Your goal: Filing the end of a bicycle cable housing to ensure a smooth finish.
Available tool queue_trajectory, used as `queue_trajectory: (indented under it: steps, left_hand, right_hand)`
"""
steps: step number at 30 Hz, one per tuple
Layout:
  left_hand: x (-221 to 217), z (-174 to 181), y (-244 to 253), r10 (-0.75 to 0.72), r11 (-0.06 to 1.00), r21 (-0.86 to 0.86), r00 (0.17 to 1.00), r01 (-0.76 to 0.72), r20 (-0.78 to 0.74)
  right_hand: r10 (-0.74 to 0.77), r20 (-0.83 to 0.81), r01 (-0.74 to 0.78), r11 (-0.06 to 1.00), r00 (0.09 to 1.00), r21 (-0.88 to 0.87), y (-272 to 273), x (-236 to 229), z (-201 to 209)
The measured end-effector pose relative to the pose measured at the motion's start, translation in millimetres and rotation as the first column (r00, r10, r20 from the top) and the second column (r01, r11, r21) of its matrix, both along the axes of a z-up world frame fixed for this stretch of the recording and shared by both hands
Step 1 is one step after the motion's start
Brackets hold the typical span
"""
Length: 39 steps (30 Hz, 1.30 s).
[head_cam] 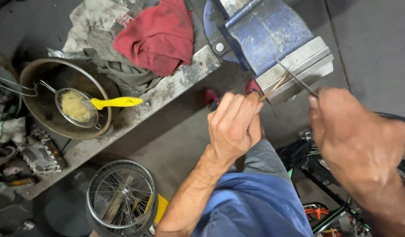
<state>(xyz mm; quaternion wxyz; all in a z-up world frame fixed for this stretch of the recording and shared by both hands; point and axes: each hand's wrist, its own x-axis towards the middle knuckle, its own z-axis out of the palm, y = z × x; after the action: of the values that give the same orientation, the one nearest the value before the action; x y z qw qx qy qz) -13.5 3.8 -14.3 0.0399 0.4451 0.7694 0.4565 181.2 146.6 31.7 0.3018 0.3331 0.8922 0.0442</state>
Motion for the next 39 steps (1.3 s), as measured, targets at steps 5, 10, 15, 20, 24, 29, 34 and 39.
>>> queue_trajectory:
  steps: [5,10,15,20,24,29,34,39]
  left_hand:
    - [-9.3,3.5,0.4,-0.024,0.999,-0.046,0.996,0.020,-0.085]
    - [-12.2,-0.3,1.1,-0.032,0.999,-0.034,0.994,0.028,-0.107]
    - [-17.0,2.9,3.3,-0.027,1.000,-0.009,0.991,0.026,-0.131]
    - [-16.3,4.3,1.6,-0.041,0.999,-0.024,0.991,0.038,-0.131]
    - [-13.9,3.8,2.0,-0.045,0.999,-0.023,0.993,0.043,-0.109]
    - [-9.7,8.7,1.0,-0.040,0.998,-0.054,0.999,0.041,0.009]
    - [-3.0,16.1,2.0,-0.074,0.997,0.011,0.959,0.074,0.274]
    - [2.5,32.8,0.5,-0.056,0.997,-0.002,0.812,0.071,0.581]
  right_hand:
    - [0.180,-0.297,-0.208,0.976,0.938,-0.066,11.7,29.4,-19.8]
    - [-0.327,-0.024,0.271,0.820,0.945,-0.504,25.5,-19.0,17.9]
    - [-0.182,0.334,0.282,0.918,0.925,-0.280,36.0,-68.1,47.0]
    - [0.662,0.076,-0.663,0.726,0.746,0.185,36.7,-51.8,75.9]
    - [0.544,-0.054,-0.535,0.836,0.838,0.121,28.0,-35.2,52.4]
    - [0.401,-0.171,-0.373,0.912,0.900,0.173,26.9,-8.8,15.4]
    - [0.333,-0.168,-0.314,0.941,0.928,0.129,23.1,-26.9,13.5]
    - [0.463,-0.311,-0.440,0.886,0.830,0.143,16.4,-41.3,29.6]
